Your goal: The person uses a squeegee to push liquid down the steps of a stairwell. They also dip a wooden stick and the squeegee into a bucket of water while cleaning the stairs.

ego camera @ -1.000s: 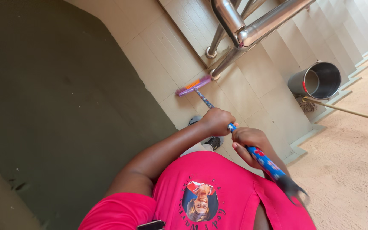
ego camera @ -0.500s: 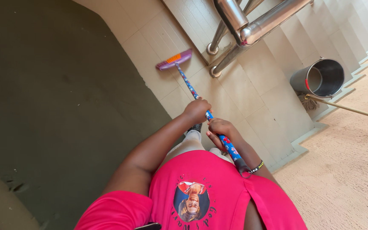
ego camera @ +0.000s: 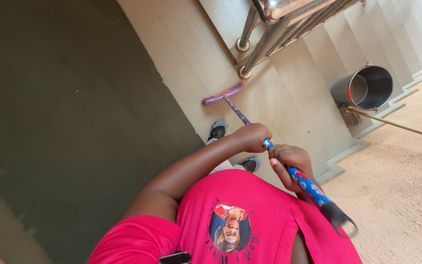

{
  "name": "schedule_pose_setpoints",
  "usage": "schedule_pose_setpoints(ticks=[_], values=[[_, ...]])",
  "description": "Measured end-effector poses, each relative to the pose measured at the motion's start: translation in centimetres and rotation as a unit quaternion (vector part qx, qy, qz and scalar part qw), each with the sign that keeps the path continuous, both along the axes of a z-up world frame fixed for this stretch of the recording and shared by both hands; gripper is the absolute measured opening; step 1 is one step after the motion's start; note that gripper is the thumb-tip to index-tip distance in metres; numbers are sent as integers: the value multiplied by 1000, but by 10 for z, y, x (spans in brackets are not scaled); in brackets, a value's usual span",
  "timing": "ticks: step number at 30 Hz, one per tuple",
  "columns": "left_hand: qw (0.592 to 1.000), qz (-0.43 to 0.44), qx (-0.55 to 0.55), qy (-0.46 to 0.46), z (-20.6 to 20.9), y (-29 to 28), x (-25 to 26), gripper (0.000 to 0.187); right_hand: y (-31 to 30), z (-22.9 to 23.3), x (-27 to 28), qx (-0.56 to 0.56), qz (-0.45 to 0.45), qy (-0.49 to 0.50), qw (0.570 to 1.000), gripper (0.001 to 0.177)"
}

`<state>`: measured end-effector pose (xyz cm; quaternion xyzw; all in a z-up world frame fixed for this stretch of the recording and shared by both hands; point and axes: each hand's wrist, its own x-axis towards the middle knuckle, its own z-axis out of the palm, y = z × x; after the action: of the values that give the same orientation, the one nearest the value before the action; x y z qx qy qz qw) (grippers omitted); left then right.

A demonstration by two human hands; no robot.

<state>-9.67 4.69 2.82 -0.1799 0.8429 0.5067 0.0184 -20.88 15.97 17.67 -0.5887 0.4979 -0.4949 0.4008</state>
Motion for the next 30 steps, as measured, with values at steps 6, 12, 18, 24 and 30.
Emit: schedule_pose_setpoints(ticks=[6, 12, 18, 24, 30], values=[[997, 42, -60, -22, 12, 13, 18, 21, 17, 5, -2, -90, 58, 66, 992, 13], [986, 113, -119, -24, -81, 27, 47, 20, 29, -78, 15, -68, 119, 83, 987, 24], [991, 86, -70, -75, -120, 81, 17, 27, 77, -95, -9, 5, 106, 102, 989, 20], [996, 43, -28, -72, -53, 130, -26, 22, 126, -35, -42, 47, 72, 83, 993, 16], [992, 50, -87, -72, 25, 143, -37, 13, 142, 9, -58, -23, 69, -2, 997, 25]])
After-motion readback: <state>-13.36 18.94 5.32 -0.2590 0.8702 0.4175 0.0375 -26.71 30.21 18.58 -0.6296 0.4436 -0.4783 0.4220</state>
